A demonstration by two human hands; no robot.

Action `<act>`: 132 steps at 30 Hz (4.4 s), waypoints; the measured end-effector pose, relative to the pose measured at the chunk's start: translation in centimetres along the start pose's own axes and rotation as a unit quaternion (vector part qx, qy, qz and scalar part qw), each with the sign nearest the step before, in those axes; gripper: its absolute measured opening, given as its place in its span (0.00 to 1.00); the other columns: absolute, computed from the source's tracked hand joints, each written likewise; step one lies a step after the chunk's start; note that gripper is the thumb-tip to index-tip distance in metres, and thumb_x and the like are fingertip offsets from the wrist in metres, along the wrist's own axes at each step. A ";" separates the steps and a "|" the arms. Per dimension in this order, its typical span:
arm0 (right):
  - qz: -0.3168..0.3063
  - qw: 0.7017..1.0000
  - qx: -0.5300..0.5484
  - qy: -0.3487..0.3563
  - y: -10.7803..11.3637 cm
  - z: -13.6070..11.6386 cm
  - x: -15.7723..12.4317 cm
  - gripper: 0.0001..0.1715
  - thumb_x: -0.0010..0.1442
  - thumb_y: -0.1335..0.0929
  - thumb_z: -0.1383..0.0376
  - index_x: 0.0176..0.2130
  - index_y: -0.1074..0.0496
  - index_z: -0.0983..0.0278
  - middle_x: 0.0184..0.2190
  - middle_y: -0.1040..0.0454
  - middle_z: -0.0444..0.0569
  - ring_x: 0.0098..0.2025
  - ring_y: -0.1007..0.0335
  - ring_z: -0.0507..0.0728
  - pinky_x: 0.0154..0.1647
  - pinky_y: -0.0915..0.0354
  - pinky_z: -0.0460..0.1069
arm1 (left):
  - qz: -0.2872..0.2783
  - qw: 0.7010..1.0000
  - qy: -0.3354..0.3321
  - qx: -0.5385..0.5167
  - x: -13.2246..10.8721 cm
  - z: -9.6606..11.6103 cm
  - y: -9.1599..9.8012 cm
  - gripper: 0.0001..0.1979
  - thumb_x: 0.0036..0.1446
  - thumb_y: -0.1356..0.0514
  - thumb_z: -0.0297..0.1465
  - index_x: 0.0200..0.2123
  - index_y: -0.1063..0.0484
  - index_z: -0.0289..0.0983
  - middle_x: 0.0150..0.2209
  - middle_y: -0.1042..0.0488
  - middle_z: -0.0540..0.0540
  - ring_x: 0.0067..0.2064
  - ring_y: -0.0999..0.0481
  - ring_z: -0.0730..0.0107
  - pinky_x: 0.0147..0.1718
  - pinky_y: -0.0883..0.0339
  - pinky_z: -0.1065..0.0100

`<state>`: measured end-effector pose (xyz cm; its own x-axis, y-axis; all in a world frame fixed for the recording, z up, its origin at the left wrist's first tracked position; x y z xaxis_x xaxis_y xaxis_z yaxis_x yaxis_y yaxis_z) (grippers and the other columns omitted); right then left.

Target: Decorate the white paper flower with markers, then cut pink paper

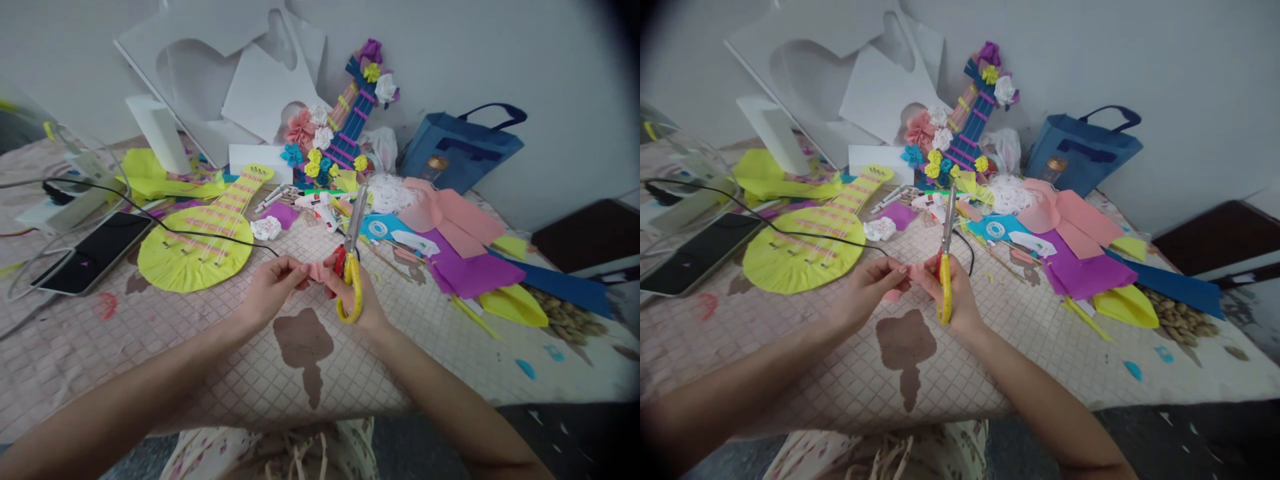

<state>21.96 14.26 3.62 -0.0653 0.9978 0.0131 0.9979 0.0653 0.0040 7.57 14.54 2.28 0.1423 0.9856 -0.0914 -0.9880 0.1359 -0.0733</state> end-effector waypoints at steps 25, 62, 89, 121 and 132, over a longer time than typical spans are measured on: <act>-0.201 0.977 -0.060 -0.049 -1.6 1.7 -2.0 0.21 0.57 0.33 0.48 0.40 0.35 0.60 0.24 0.38 0.39 0.23 0.41 0.49 0.23 0.37 0.45 | 0.031 0.977 -0.018 -0.211 1.9 3.7 3.5 0.12 0.49 0.32 0.35 0.30 0.28 0.33 0.30 0.21 0.45 0.34 0.21 0.70 0.40 0.28 0.65; -0.156 0.970 -0.179 -0.057 -2.5 1.3 -2.0 0.23 0.54 0.35 0.45 0.33 0.40 0.61 0.24 0.41 0.38 0.18 0.44 0.46 0.16 0.40 0.43 | 0.056 0.973 -0.042 -0.219 1.8 3.5 3.7 0.11 0.49 0.32 0.34 0.28 0.29 0.33 0.28 0.22 0.48 0.29 0.23 0.73 0.37 0.27 0.67; -0.135 0.980 -0.119 -0.084 -2.7 2.3 -1.9 0.15 0.51 0.33 0.56 0.27 0.43 0.60 0.17 0.43 0.36 0.16 0.49 0.46 0.15 0.43 0.43 | 0.064 0.975 -0.041 -0.210 1.9 3.8 3.7 0.10 0.48 0.33 0.33 0.26 0.30 0.34 0.26 0.24 0.50 0.29 0.24 0.73 0.38 0.27 0.65; -0.130 0.977 -0.089 -0.145 -2.6 2.9 -1.9 0.35 0.43 0.33 0.34 0.29 0.41 0.61 0.15 0.44 0.33 0.12 0.50 0.45 0.10 0.41 0.43 | 0.055 0.982 -0.023 -0.179 2.1 3.4 3.7 0.10 0.49 0.33 0.34 0.26 0.30 0.34 0.28 0.23 0.47 0.32 0.23 0.71 0.38 0.26 0.65; 0.005 0.998 0.011 -0.059 0.6 1.0 0.4 0.25 0.43 0.25 0.51 0.33 0.37 0.61 0.24 0.31 0.38 0.16 0.43 0.45 0.16 0.38 0.43 | -0.164 0.984 0.070 0.016 1.7 1.1 1.1 0.10 0.47 0.31 0.35 0.25 0.24 0.34 0.23 0.23 0.45 0.23 0.24 0.74 0.23 0.28 0.75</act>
<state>22.52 14.71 2.60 -0.0555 0.9928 -0.1057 0.9984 0.0539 -0.0173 6.67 16.50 3.17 0.4584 0.8652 -0.2034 -0.8886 0.4497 -0.0898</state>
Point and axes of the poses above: each hand's wrist, its own x-axis towards the middle knuckle, its own y-axis out of the back of the hand, z = x × y, the point moved 6 cm from there along x, towards the middle knuckle
